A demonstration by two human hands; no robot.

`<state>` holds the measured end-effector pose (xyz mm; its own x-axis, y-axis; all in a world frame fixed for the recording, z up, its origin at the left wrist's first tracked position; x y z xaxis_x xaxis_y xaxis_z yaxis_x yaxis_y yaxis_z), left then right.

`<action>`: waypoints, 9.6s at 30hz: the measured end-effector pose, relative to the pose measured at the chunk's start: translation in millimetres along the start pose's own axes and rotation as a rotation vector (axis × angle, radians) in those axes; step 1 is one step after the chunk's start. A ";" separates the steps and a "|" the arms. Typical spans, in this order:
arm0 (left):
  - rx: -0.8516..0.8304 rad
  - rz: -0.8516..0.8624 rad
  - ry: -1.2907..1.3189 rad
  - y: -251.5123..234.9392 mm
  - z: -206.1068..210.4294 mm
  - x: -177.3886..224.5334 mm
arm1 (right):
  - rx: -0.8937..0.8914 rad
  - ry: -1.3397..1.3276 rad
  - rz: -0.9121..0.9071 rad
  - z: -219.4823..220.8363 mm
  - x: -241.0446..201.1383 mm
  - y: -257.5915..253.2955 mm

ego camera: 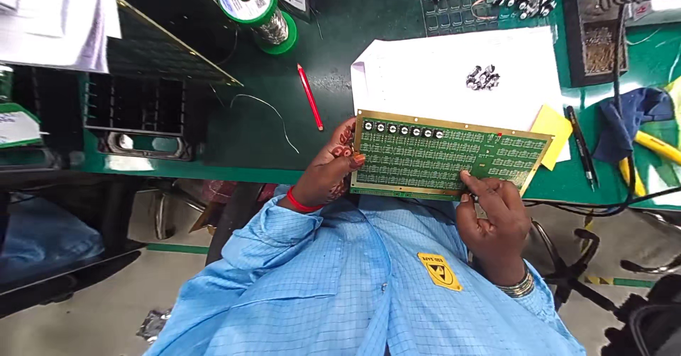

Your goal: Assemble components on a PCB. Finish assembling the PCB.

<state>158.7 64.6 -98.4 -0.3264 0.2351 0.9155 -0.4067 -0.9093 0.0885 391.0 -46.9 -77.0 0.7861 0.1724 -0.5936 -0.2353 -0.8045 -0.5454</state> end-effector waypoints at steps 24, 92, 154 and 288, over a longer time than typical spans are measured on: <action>0.043 0.013 -0.038 0.2 -0.1 2.8 | 0.011 -0.007 0.007 1.0 0.2 0.7; 0.062 0.056 -0.043 -0.1 -0.8 4.1 | -0.030 0.086 0.023 5.5 -2.8 -4.1; -0.036 -0.013 0.007 -0.2 0.1 -1.2 | -0.051 0.060 -0.037 4.1 -1.6 -3.7; 0.234 0.083 -0.229 2.5 6.0 -0.2 | -0.285 0.269 -0.121 21.5 -43.3 -10.3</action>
<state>162.9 60.2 -96.0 -0.1391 0.0979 0.9854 -0.1710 -0.9825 0.0734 347.1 -33.8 -58.4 0.9288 0.1508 -0.3384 0.0060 -0.9194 -0.3933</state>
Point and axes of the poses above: each hand's wrist, its own y-axis away from the middle knuckle, its own z-axis out of the palm, x = y × z, the point moved 8 cm from there along -y, towards the middle knuckle, and after that the axes turned 10 degrees about x, right-handed, at the moved point
